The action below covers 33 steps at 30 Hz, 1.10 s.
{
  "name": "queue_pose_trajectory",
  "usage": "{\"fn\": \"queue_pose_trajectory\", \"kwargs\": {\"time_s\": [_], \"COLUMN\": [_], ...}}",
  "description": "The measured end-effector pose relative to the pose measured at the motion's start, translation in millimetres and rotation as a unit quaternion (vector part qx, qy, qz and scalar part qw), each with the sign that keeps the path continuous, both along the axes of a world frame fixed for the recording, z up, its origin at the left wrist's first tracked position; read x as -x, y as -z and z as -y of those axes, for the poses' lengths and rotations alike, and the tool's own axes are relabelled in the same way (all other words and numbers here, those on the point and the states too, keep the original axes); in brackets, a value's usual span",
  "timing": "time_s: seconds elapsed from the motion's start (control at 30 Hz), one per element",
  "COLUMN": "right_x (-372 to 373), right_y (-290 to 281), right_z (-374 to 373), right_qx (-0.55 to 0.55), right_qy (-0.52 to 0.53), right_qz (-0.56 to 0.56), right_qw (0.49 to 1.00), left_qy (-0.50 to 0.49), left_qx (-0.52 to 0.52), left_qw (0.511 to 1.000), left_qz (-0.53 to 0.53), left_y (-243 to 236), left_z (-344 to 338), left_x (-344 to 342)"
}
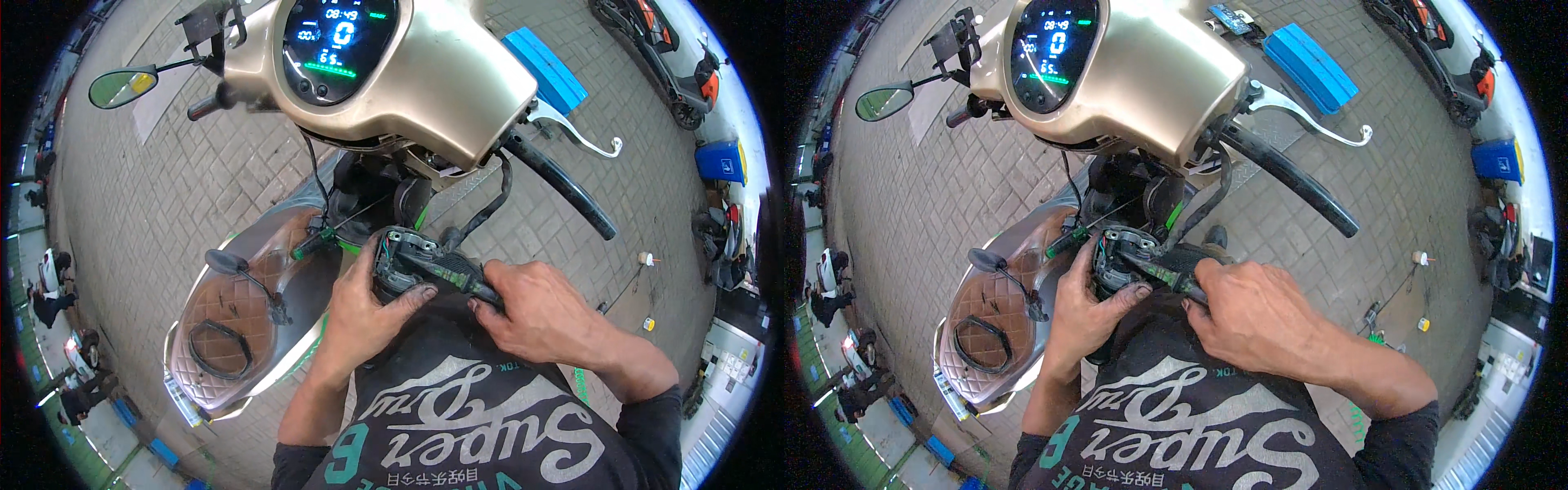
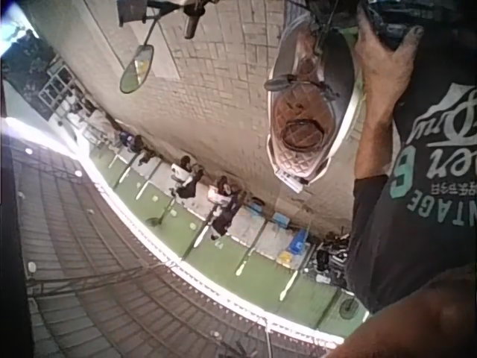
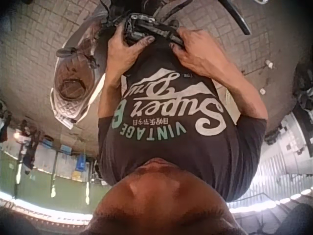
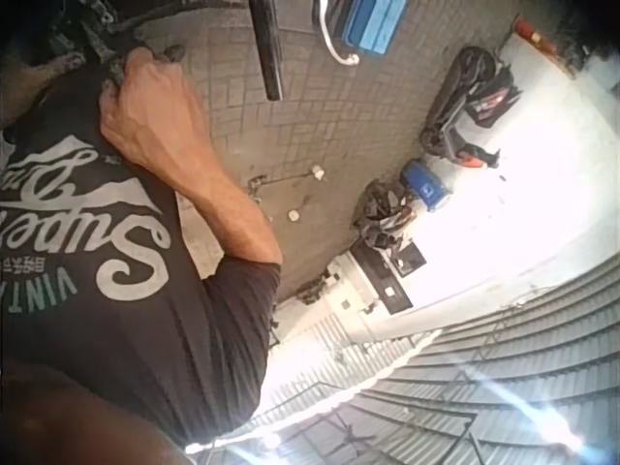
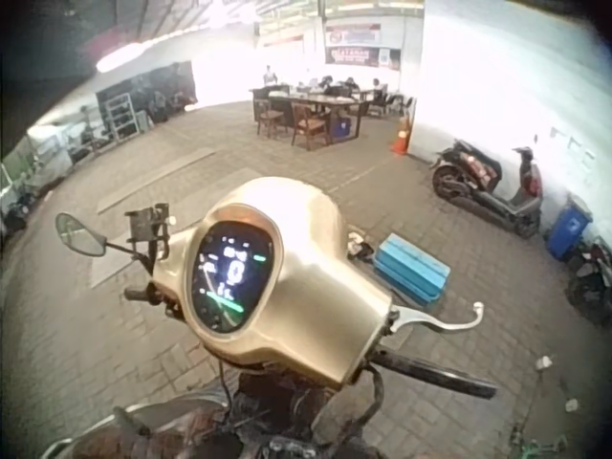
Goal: The person disassembles a scooter's handlebar using a screwdriver and pliers. They remove screws from the housing, detach a side mirror, and use pliers to grip and pull components inside the handlebar mechanism.
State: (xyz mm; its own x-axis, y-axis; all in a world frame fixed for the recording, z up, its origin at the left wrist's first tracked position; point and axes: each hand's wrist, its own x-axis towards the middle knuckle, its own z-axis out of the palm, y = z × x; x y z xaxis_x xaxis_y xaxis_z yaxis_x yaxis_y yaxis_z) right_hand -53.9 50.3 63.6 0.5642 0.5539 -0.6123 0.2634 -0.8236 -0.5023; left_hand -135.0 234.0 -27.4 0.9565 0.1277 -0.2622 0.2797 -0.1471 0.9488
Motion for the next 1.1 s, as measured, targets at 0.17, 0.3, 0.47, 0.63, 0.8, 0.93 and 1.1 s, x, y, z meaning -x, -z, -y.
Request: {"fn": "queue_pose_trajectory", "kwargs": {"time_s": [0.17,0.3,0.47,0.63,0.8,0.93,1.1], "right_x": [6,1,-4,7,7,8,7], "right_y": [4,4,9,16,13,20,20], "right_z": [5,3,-1,0,0,2,1], "right_qx": [-0.04,-0.054,-0.061,-0.079,-0.092,-0.105,-0.097], "right_qy": [0.019,-0.003,0.012,0.012,-0.002,0.004,0.001], "right_qz": [0.013,0.035,-0.055,-0.001,0.006,0.019,0.025], "right_qw": [0.999,0.998,0.997,0.997,0.996,0.994,0.995], "left_qy": [-0.005,0.015,-0.003,0.004,-0.029,-0.046,-0.058], "left_qx": [-0.011,-0.103,-0.131,-0.152,-0.116,-0.11,-0.164], "left_qw": [1.0,0.994,0.991,0.987,0.991,0.992,0.974], "left_qz": [-0.007,0.026,0.025,0.058,0.058,0.035,0.147], "left_y": [-7,-11,-14,-11,-9,-9,0], "left_z": [8,8,9,7,8,12,13], "left_x": [5,5,7,7,9,8,8]}}
